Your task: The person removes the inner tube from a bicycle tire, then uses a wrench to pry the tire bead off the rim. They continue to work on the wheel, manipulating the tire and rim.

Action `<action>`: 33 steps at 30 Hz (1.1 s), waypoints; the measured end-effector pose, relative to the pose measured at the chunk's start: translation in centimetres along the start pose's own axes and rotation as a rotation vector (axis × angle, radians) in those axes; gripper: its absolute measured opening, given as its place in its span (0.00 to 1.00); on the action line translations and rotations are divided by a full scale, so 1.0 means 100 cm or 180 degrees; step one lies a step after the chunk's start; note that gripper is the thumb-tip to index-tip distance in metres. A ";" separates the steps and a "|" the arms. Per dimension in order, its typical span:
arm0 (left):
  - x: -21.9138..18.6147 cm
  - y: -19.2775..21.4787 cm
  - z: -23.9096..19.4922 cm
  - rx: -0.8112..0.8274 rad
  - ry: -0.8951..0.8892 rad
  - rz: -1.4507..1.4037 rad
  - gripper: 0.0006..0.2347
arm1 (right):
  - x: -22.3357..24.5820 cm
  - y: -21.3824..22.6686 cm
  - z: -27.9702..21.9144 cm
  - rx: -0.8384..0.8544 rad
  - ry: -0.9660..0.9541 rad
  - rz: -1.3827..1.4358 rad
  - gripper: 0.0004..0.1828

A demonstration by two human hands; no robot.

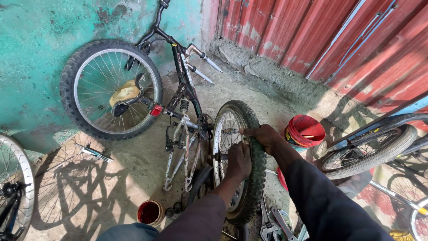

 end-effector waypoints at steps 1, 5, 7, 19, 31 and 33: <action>0.001 -0.004 0.004 -0.0004 0.0000 -0.0007 0.20 | 0.000 0.002 0.005 0.0002 0.0001 -0.0008 0.38; 0.003 -0.010 0.005 -0.0009 -0.0195 0.0068 0.19 | 0.003 0.003 0.002 -0.0280 -0.0032 -0.0064 0.37; -0.001 -0.006 0.003 0.0012 -0.0225 -0.0025 0.19 | 0.013 0.002 -0.005 -0.0337 0.0039 -0.0131 0.34; -0.039 -0.019 -0.079 -0.0917 -0.1180 0.0378 0.08 | 0.002 0.036 0.047 0.0130 -0.0402 0.0174 0.24; -0.055 -0.032 -0.100 -0.0312 -0.1222 0.0617 0.13 | 0.035 0.050 0.019 -0.0637 0.0275 -0.1402 0.20; -0.056 -0.028 -0.102 -0.0317 -0.1280 0.0509 0.13 | 0.037 0.052 0.025 -0.0782 0.0463 -0.2271 0.29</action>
Point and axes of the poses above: each hand's wrist, its own z-axis towards the middle knuckle, its own y-axis out of the back of the hand, x = y × z, the point moved 9 cm from there along z, towards the middle knuckle, and after that the axes turned 6 degrees about y, right-handed, at the moved point
